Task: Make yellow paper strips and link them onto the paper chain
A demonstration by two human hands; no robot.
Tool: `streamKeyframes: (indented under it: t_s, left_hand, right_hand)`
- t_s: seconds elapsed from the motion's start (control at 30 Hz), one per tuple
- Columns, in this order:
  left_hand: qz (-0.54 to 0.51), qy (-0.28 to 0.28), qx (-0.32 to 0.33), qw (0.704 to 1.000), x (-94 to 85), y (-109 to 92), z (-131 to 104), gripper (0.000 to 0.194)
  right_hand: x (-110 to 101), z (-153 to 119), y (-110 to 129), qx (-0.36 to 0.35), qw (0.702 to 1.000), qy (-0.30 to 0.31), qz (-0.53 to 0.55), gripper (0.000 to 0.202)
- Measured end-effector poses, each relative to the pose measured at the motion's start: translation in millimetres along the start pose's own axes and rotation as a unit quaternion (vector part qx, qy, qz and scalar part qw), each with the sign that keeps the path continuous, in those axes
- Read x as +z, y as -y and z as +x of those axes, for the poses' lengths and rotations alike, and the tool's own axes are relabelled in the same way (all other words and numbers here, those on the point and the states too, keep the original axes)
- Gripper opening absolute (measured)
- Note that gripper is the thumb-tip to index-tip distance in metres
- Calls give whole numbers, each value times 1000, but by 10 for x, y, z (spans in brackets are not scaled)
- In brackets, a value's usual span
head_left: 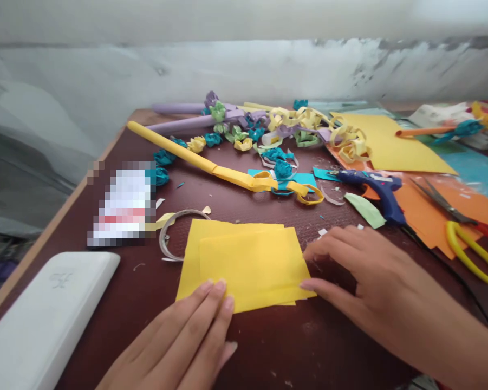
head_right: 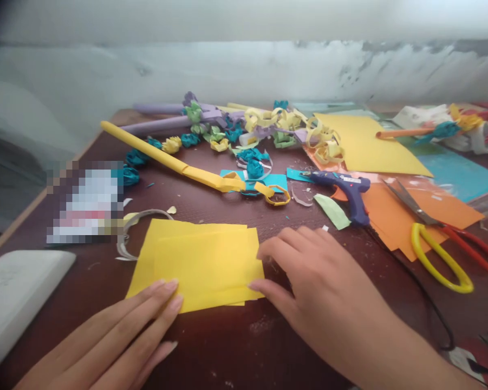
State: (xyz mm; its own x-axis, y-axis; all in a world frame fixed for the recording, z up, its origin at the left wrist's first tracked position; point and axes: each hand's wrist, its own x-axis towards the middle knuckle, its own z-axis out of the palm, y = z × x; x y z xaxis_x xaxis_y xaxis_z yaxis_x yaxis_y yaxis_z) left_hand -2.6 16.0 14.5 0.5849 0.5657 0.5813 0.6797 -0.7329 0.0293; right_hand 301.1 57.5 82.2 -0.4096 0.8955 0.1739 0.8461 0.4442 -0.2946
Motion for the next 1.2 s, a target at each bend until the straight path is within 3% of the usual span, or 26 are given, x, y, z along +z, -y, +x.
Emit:
streamKeyframes:
  t_s: [0.1, 0.17, 0.27, 0.37, 0.47, 0.57, 0.67, 0.77, 0.83, 0.9, 0.97, 1.1, 1.2]
  left_hand:
    - [21, 20, 38, 999, -76, 60, 141, 36]
    - [39, 48, 68, 996, -128, 66, 253, 39]
    - [42, 31, 63, 997, -169, 19, 387, 36]
    - [36, 16, 60, 997, -140, -55, 399, 29]
    - [41, 18, 32, 998, -77, -92, 310, 28]
    - [41, 37, 0, 998, -46, -87, 230, 41]
    - [42, 42, 10, 998, -46, -101, 210, 43]
    - [40, 29, 27, 998, -22, -174, 205, 39]
    - [28, 3, 34, 999, 16, -229, 192, 37]
    - [2, -61, 26, 998, 52, -245, 177, 32]
    - [-26, -98, 15, 995, 62, -201, 168, 25]
    - [-47, -20, 11, 999, 14, -25, 156, 22]
    - [-64, -30, 8, 997, 0, 40, 148, 22]
  right_hand:
    - [-177, 486, 202, -79, 997, -22, 0, 16]
    - [-178, 867, 428, -106, 994, 11, 20, 18]
    - [8, 1341, 754, -170, 979, 92, 69, 22]
    - [258, 1582, 918, -223, 960, 165, 27, 26]
    - [383, 1615, 937, -249, 947, 202, 28, 11]
    - [339, 1569, 933, -245, 957, 146, 55, 10]
    - [177, 1555, 955, -184, 957, 92, 203, 12]
    - [-85, 1546, 947, -149, 908, 28, 390, 10]
    - [-288, 1484, 897, -147, 877, 2, 457, 13]
    - [-458, 1368, 809, -140, 875, 40, 462, 17]
    - [-540, 1234, 700, -92, 887, 129, 434, 17]
    - [-380, 1098, 496, 51, 874, 298, 380, 14]
    - [-122, 1157, 407, 105, 860, 349, 357, 16]
